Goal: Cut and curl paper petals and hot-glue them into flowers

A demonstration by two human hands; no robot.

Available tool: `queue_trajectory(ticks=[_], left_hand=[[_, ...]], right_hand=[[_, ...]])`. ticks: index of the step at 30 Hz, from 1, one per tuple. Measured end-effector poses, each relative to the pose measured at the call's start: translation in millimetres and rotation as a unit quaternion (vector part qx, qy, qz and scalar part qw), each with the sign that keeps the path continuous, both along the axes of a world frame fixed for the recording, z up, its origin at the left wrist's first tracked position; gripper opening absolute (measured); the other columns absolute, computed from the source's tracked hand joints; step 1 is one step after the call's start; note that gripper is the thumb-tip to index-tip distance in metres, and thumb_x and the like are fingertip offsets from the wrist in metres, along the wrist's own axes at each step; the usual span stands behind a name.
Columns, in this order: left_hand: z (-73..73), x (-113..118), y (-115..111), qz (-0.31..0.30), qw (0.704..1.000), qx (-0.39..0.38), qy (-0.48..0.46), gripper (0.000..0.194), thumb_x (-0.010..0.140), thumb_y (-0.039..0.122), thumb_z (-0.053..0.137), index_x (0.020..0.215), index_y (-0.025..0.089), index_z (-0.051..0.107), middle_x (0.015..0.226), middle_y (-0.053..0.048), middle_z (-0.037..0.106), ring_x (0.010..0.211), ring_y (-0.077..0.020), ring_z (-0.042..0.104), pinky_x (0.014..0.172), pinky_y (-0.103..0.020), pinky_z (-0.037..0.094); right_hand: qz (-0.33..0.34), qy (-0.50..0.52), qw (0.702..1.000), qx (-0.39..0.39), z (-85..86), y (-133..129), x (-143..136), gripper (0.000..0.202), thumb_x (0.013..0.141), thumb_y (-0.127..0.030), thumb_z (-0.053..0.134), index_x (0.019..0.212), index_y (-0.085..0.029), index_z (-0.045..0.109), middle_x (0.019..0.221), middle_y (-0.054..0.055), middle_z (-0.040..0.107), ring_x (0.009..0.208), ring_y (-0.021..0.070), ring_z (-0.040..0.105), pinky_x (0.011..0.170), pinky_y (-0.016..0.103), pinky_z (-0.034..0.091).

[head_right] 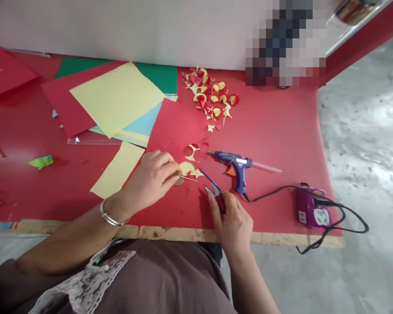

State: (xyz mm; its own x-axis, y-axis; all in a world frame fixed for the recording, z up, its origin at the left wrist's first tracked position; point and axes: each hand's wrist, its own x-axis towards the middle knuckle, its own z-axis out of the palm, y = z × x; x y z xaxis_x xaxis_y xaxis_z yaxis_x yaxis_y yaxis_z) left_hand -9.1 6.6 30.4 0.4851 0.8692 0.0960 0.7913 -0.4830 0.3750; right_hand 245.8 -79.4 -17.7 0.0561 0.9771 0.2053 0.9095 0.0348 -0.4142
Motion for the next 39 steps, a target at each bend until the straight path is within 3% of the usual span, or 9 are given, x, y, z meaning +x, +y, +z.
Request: queue_trajectory(ticks=[5, 9, 14, 21, 26, 29, 34, 37, 39], left_hand=[[-17.3, 15.0, 5.8, -0.026, 0.999, -0.026, 0.031, 0.013, 0.106, 0.017, 0.059, 0.099, 0.017, 0.070, 0.098, -0.008, 0.064, 0.094, -0.0251, 0.055, 0.086, -0.039, 0.047], [-19.9, 10.8, 11.3, -0.052, 0.997, -0.038, 0.034, 0.017, 0.109, 0.018, 0.055, 0.097, 0.016, 0.067, 0.100, -0.009, 0.064, 0.094, -0.0258, 0.055, 0.086, -0.040, 0.046], [-11.0, -4.1, 11.6, -0.031, 0.989, -0.072, -0.126, 0.017, 0.110, 0.022, 0.057, 0.093, 0.018, 0.061, 0.099, -0.005, 0.067, 0.090, -0.0204, 0.059, 0.086, -0.038, 0.046], [-7.3, -20.4, 4.5, -0.013, 0.931, -0.159, -0.329, 0.020, 0.112, 0.033, 0.057, 0.097, 0.021, 0.061, 0.090, -0.001, 0.066, 0.077, -0.0142, 0.057, 0.073, -0.031, 0.046], [-10.4, -17.7, -2.5, -0.068, 0.917, -0.152, -0.363, 0.019, 0.114, 0.035, 0.052, 0.101, 0.022, 0.058, 0.106, -0.005, 0.064, 0.093, -0.0161, 0.061, 0.085, -0.032, 0.052], [-9.7, -16.0, -6.4, -0.096, 0.923, -0.143, -0.344, 0.021, 0.114, 0.038, 0.051, 0.103, 0.022, 0.057, 0.109, -0.007, 0.063, 0.104, -0.0194, 0.063, 0.096, -0.036, 0.052], [-5.0, -14.4, -10.5, -0.126, 0.932, -0.144, -0.308, 0.024, 0.115, 0.038, 0.047, 0.102, 0.022, 0.059, 0.116, -0.009, 0.066, 0.117, -0.0226, 0.062, 0.107, -0.039, 0.050], [-3.4, -13.0, -11.4, -0.094, 0.932, -0.152, -0.315, 0.023, 0.114, 0.040, 0.049, 0.103, 0.023, 0.060, 0.115, -0.009, 0.067, 0.113, -0.0215, 0.064, 0.106, -0.039, 0.053], [-3.4, -12.7, -11.6, -0.014, 0.925, -0.154, -0.346, 0.024, 0.111, 0.045, 0.056, 0.103, 0.023, 0.059, 0.106, -0.007, 0.068, 0.097, -0.0193, 0.065, 0.092, -0.036, 0.058]], right_hand=[[0.013, -0.008, 1.000, 0.016, -5.4, -3.6, 3.5, 0.048, 0.107, -0.063, 0.055, 0.108, -0.019, 0.074, 0.088, 0.007, 0.081, 0.073, 0.0190, 0.075, 0.062, 0.026, 0.048], [0.014, -0.025, 0.999, 0.021, -6.0, -2.0, 2.4, 0.045, 0.107, -0.062, 0.057, 0.107, -0.019, 0.073, 0.087, 0.006, 0.080, 0.071, 0.0179, 0.074, 0.061, 0.026, 0.047], [0.034, -0.036, 0.999, 0.023, -1.3, 2.3, -0.6, 0.045, 0.109, -0.061, 0.054, 0.107, -0.020, 0.072, 0.090, 0.006, 0.079, 0.075, 0.0194, 0.074, 0.062, 0.028, 0.046], [0.028, -0.133, 0.991, 0.021, 18.7, 2.4, -3.8, 0.039, 0.108, -0.057, 0.058, 0.103, -0.022, 0.076, 0.093, 0.007, 0.078, 0.082, 0.0226, 0.071, 0.059, 0.031, 0.040], [0.090, 0.040, 0.994, 0.044, 40.1, 8.6, -13.4, 0.020, 0.105, -0.041, 0.068, 0.109, -0.024, 0.077, 0.100, 0.007, 0.079, 0.091, 0.0239, 0.073, 0.081, 0.037, 0.058], [0.138, 0.162, 0.977, 0.026, 51.6, 14.5, -27.4, 0.015, 0.102, -0.032, 0.072, 0.113, -0.025, 0.077, 0.099, 0.005, 0.080, 0.087, 0.0207, 0.075, 0.074, 0.033, 0.061], [0.182, 0.209, 0.958, 0.070, 61.0, 23.2, -47.9, 0.010, 0.099, -0.017, 0.073, 0.105, -0.024, 0.078, 0.092, 0.004, 0.080, 0.083, 0.0193, 0.075, 0.073, 0.033, 0.063], [0.203, 0.201, 0.953, 0.096, 60.7, 25.8, -50.2, 0.015, 0.099, -0.012, 0.069, 0.103, -0.024, 0.077, 0.088, 0.004, 0.079, 0.080, 0.0201, 0.075, 0.073, 0.035, 0.063], [0.215, 0.177, 0.952, 0.125, 58.9, 26.4, -48.6, 0.018, 0.098, -0.009, 0.069, 0.108, -0.024, 0.076, 0.090, 0.005, 0.079, 0.080, 0.0207, 0.075, 0.073, 0.037, 0.062]])
